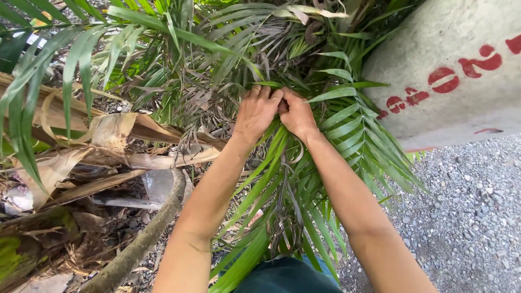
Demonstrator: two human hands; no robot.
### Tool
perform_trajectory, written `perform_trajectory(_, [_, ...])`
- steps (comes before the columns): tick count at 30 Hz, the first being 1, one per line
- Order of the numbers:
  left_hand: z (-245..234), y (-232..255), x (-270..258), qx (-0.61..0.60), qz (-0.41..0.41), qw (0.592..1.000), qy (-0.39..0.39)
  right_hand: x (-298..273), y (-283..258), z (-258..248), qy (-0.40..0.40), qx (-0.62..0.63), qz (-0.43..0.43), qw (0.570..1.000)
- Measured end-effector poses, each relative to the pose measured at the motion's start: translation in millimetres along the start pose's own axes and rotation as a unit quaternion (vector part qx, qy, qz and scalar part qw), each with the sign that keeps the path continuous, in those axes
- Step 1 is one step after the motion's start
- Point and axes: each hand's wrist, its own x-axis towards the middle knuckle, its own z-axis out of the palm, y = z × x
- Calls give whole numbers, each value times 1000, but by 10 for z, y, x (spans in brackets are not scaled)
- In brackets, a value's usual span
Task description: Cleaning and removing dry parts from a plant.
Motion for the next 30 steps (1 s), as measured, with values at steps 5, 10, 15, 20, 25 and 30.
perform_trajectory(5, [47,180,91,-11,-48,991,-126,-18,52,0,-27,7,72,997])
perform_trajectory(10, [-16,179,141,-13,-105,984,-146,-38,123,-24,95,-14,-57,994])
perform_trajectory(15, [-12,1,82,-609,-310,725,-84,-83,-140,-208,55,72,-20,996])
perform_trajectory(20, [-163,164,-3,-723,-318,613,6,-18,-188,-256,57,227,64,970])
perform_trajectory(25, [524,240,-239,-702,-254,665,14,48,-198,-333,20,378,204,903])
perform_trajectory(30, [640,190,-231,-639,-276,717,-36,146,-341,-554,-19,380,240,893])
